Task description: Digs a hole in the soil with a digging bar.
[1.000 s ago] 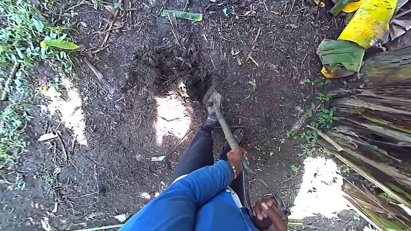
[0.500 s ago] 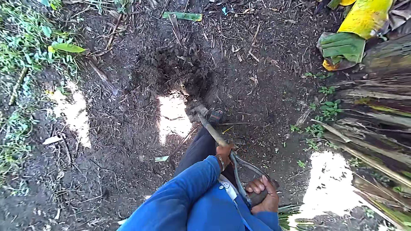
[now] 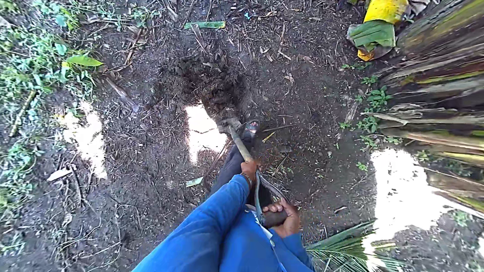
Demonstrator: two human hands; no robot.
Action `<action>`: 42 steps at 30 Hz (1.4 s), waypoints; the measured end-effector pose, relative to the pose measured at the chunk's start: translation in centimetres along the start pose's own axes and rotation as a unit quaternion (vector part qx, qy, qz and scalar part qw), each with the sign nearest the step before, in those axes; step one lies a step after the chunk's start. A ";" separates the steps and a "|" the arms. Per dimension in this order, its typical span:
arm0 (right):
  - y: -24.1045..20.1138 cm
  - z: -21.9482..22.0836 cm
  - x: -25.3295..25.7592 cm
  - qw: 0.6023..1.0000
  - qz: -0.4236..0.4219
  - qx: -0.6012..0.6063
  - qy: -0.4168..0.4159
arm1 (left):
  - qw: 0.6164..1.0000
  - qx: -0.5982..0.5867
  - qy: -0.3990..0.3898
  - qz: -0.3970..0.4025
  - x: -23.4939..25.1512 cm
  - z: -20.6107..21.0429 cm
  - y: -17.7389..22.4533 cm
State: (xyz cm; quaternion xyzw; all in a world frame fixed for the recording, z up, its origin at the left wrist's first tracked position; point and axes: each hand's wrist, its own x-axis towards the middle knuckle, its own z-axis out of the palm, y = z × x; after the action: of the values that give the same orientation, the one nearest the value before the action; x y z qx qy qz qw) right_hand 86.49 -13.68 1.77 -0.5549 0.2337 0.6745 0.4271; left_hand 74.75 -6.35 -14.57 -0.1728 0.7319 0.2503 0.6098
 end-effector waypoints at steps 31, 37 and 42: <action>3.8 25.7 5.7 0.986 -0.131 -0.041 -0.092 | 0.982 0.092 -0.113 -0.116 5.0 -0.6 22.9; -4.9 23.4 18.1 0.980 -0.172 -0.077 -0.060 | 0.982 0.085 -0.127 -0.107 13.3 8.0 22.9; -6.5 15.0 19.3 0.983 -0.161 -0.078 -0.034 | 0.985 0.089 -0.105 -0.105 15.0 9.7 16.5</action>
State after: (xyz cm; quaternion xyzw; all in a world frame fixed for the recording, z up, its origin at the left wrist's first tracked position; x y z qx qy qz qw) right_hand 83.32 7.74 -11.33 -0.5939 0.0733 0.6313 0.4932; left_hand 70.37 13.46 -27.95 -0.1663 0.6606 0.1352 0.7195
